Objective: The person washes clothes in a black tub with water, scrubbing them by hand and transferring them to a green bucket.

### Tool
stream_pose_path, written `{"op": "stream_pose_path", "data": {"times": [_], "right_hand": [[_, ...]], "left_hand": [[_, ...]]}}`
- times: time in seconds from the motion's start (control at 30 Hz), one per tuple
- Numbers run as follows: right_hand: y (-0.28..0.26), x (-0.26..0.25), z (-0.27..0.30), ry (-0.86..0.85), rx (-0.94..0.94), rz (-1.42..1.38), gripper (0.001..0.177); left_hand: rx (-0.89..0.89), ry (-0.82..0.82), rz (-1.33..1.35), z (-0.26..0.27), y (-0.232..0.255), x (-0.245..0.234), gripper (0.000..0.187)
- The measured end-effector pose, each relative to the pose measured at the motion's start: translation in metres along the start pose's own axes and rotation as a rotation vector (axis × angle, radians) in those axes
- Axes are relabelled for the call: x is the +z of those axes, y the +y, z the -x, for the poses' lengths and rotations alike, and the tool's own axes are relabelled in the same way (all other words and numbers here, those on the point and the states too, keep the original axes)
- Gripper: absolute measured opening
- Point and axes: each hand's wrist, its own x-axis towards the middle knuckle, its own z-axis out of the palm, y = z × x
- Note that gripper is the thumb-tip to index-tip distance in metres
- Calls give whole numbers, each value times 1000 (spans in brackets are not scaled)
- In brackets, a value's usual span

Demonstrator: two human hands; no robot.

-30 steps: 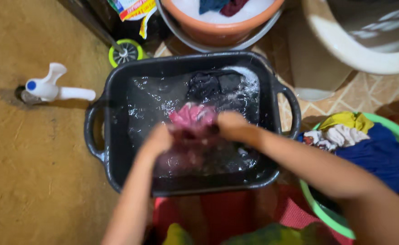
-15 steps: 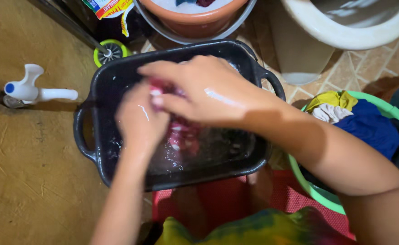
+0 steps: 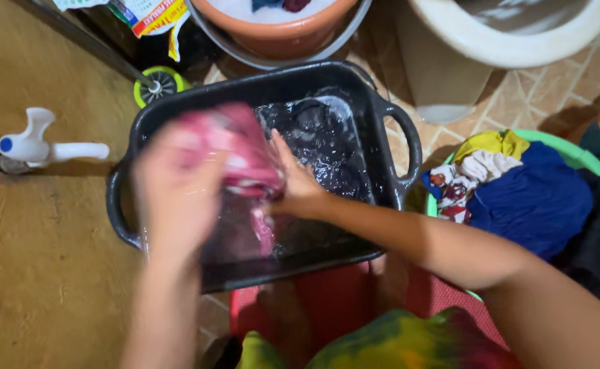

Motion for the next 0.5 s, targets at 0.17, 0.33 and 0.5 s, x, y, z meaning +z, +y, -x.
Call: {"op": "stream_pose_path", "data": {"times": [0.17, 0.33, 0.5], "right_hand": [[20, 30, 1, 184, 53, -691, 82], [-70, -17, -15, 281, 288, -1036, 64], [-165, -51, -17, 311, 396, -965, 73]], "left_hand": [[199, -3, 628, 8, 121, -68, 6], [-441, -285, -684, -14, 12, -90, 86], [-51, -487, -75, 23, -192, 23, 116]]}}
